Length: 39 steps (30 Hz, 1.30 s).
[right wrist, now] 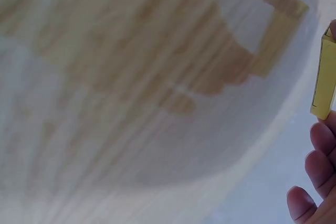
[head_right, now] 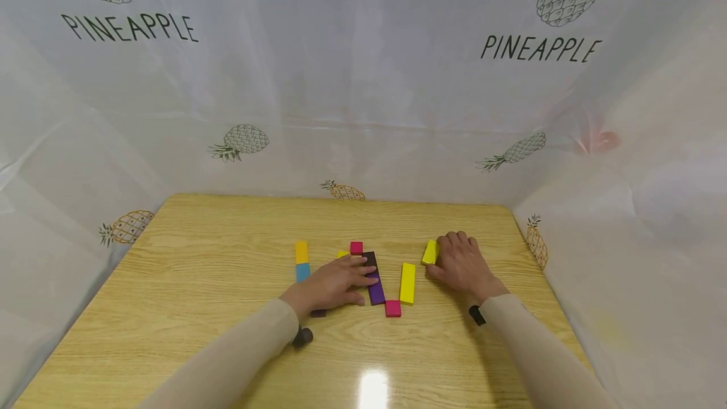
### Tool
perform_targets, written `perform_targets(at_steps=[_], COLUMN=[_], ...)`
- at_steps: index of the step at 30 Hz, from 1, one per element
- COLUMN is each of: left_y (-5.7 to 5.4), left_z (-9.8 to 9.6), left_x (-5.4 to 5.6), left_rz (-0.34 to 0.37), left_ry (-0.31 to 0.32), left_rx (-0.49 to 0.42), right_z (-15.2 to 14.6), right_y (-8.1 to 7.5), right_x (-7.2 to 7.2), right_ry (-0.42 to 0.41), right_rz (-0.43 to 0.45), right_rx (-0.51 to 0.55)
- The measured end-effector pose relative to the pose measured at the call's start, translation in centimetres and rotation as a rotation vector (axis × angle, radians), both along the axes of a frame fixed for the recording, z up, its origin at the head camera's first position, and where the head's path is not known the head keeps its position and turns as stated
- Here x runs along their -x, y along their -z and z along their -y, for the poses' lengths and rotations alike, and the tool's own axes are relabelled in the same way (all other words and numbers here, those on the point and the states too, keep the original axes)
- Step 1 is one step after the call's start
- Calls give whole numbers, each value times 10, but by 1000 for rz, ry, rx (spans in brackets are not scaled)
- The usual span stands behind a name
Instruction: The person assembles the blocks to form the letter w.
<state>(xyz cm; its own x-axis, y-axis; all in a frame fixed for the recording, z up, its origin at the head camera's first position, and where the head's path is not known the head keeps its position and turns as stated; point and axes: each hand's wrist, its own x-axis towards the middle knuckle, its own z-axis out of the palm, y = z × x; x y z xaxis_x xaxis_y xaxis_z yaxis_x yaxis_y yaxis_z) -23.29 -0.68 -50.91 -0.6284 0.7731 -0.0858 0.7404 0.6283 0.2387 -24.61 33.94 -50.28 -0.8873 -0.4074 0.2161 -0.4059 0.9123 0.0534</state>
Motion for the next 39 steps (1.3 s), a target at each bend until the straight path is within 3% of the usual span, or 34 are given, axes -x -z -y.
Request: perform_targets(at_steps=[9,23,39], left_y=[0,-2,-2], left_z=[0,0,1], left_x=[0,-1,-1], left_rz=[3,-1,15], left_ry=[-2,-2,-9], left_rx=[0,-5,-8], right_z=[15,35,36], right_y=[-5,-8,-2], right_x=[9,23,31], right_ry=[-37,-80,-93], right_rz=[-24,61,136], right_rx=[-30,-44,-19])
